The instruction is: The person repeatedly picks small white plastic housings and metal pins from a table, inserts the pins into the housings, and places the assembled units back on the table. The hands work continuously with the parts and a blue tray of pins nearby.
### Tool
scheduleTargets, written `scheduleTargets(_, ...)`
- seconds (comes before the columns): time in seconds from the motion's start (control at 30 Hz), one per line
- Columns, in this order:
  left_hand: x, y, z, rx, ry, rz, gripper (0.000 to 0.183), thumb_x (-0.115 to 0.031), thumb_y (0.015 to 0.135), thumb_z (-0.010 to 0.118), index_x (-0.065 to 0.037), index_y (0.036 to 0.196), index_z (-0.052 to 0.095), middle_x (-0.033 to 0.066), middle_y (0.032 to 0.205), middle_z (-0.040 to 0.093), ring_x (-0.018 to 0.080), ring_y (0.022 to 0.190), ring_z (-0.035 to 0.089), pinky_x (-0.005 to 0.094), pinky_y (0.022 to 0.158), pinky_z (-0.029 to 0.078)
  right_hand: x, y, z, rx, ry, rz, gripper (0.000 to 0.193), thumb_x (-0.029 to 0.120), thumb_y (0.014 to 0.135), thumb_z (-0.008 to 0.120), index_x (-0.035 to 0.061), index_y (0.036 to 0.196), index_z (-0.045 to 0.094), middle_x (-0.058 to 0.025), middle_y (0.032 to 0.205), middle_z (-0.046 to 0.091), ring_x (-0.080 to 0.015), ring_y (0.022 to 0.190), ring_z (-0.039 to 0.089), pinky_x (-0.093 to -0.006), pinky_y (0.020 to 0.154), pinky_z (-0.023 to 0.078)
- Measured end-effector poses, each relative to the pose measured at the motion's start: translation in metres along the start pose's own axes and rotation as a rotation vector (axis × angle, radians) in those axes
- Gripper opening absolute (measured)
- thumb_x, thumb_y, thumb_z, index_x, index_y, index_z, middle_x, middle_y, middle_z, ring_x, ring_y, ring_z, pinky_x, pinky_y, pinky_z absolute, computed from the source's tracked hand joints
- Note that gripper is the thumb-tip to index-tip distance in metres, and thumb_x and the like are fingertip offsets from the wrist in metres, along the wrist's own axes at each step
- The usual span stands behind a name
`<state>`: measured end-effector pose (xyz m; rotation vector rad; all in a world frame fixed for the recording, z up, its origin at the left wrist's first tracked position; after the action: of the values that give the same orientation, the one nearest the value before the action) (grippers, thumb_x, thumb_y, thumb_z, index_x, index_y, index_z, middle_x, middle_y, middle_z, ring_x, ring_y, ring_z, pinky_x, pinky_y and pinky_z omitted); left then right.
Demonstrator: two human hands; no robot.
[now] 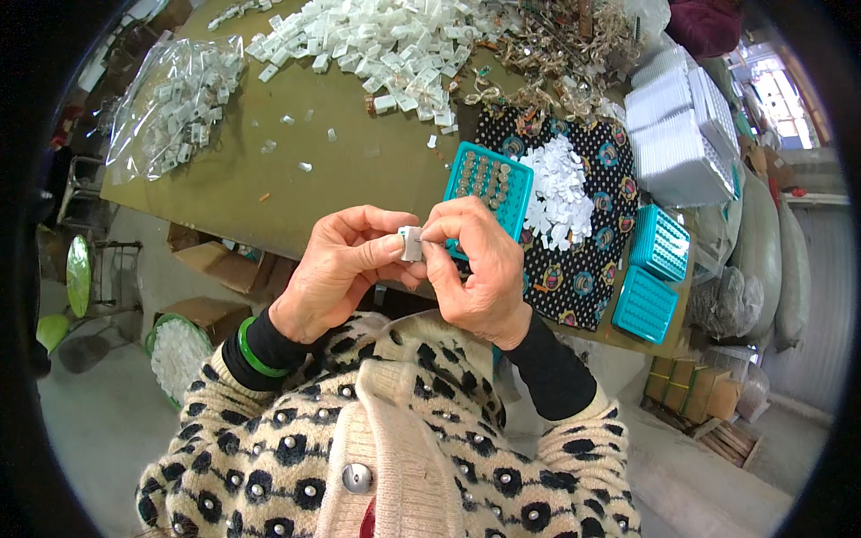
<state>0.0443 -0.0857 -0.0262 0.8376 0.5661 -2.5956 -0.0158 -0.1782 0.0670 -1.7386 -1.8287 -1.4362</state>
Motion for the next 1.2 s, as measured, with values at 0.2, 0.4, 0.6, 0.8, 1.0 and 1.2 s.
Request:
scheduleTargets(0.2, -0.002, 0.006, 0.003, -0.05, 0.067, 0.101, 0.017, -0.003, 0.09, 0.067, 0.002, 0.105, 0.065, 0.0117, 0.097, 0.069, 0.0211, 0.082, 0.071, 0.0332, 0.073, 0.061, 0.019, 0.006, 0.002, 0.013, -0.192, -0.177, 0.02, -0.011, 0.074, 0.063, -0.0006, 0.09, 0.056, -0.0135, 0.087, 0.058, -0.0298, 0.071, 0.061, -0.0347, 0.059, 0.05)
scheduleTargets(0.4, -0.002, 0.01, 0.002, -0.034, -0.052, 0.001, 0.024, -0.006, 0.095, 0.061, 0.001, 0.118, 0.059, 0.0147, 0.101, 0.068, 0.0252, 0.085, 0.071, 0.035, 0.072, 0.062, -0.008, 0.035, -0.003, 0.198, -0.005, 0.032, 0.008, -0.002, 0.08, 0.064, 0.0006, 0.084, 0.059, -0.0122, 0.079, 0.059, -0.0301, 0.069, 0.061, -0.0358, 0.061, 0.049)
scheduleTargets(0.6, -0.013, 0.016, 0.004, -0.031, -0.211, -0.017, 0.026, -0.007, 0.098, 0.055, 0.0, 0.122, 0.057, 0.0207, 0.111, 0.067, 0.0245, 0.084, 0.071, 0.0327, 0.072, 0.061, -0.038, 0.101, -0.009, 0.094, -0.379, -0.172, 0.007, 0.006, 0.085, 0.063, 0.0006, 0.089, 0.06, -0.0138, 0.082, 0.061, -0.0315, 0.076, 0.062, -0.0389, 0.066, 0.049)
scheduleTargets(0.8, -0.021, 0.018, -0.013, -0.182, -0.012, 0.016, 0.022, -0.01, 0.096, 0.06, -0.001, 0.116, 0.06, 0.0189, 0.106, 0.069, 0.0193, 0.076, 0.07, 0.0291, 0.067, 0.06, -0.092, 0.125, 0.035, 0.212, -0.737, -0.196, 0.02, 0.018, 0.085, 0.068, 0.0034, 0.096, 0.06, -0.0138, 0.091, 0.063, -0.0332, 0.084, 0.063, -0.0406, 0.072, 0.052)
scheduleTargets(1.0, -0.026, 0.013, -0.025, -0.261, -0.029, 0.059, 0.02, -0.01, 0.094, 0.063, -0.001, 0.113, 0.062, 0.0172, 0.103, 0.07, 0.0179, 0.074, 0.07, 0.0278, 0.064, 0.059, -0.113, 0.138, 0.028, 0.232, -0.536, -0.116, 0.009, 0.012, 0.085, 0.059, 0.0028, 0.086, 0.061, -0.0159, 0.082, 0.066, -0.0376, 0.076, 0.064, -0.045, 0.068, 0.051)
scheduleTargets(1.2, -0.029, 0.008, -0.036, -0.32, 0.01, 0.077, 0.021, -0.01, 0.094, 0.064, -0.001, 0.113, 0.063, 0.0168, 0.103, 0.07, 0.0163, 0.073, 0.07, 0.0276, 0.063, 0.059, -0.136, 0.149, 0.002, 0.17, -0.049, 0.301, 0.009, 0.008, 0.087, 0.063, -0.0007, 0.089, 0.065, -0.0101, 0.076, 0.069, -0.0174, 0.066, 0.068, -0.0287, 0.06, 0.052)
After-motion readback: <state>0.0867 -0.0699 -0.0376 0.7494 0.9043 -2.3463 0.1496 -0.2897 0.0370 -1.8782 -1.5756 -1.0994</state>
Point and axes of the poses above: each hand's wrist, its own y-axis towards the middle knuckle, its own z-axis out of the palm, x = y × z, the point moved 10 cm from there along y, towards the middle knuckle
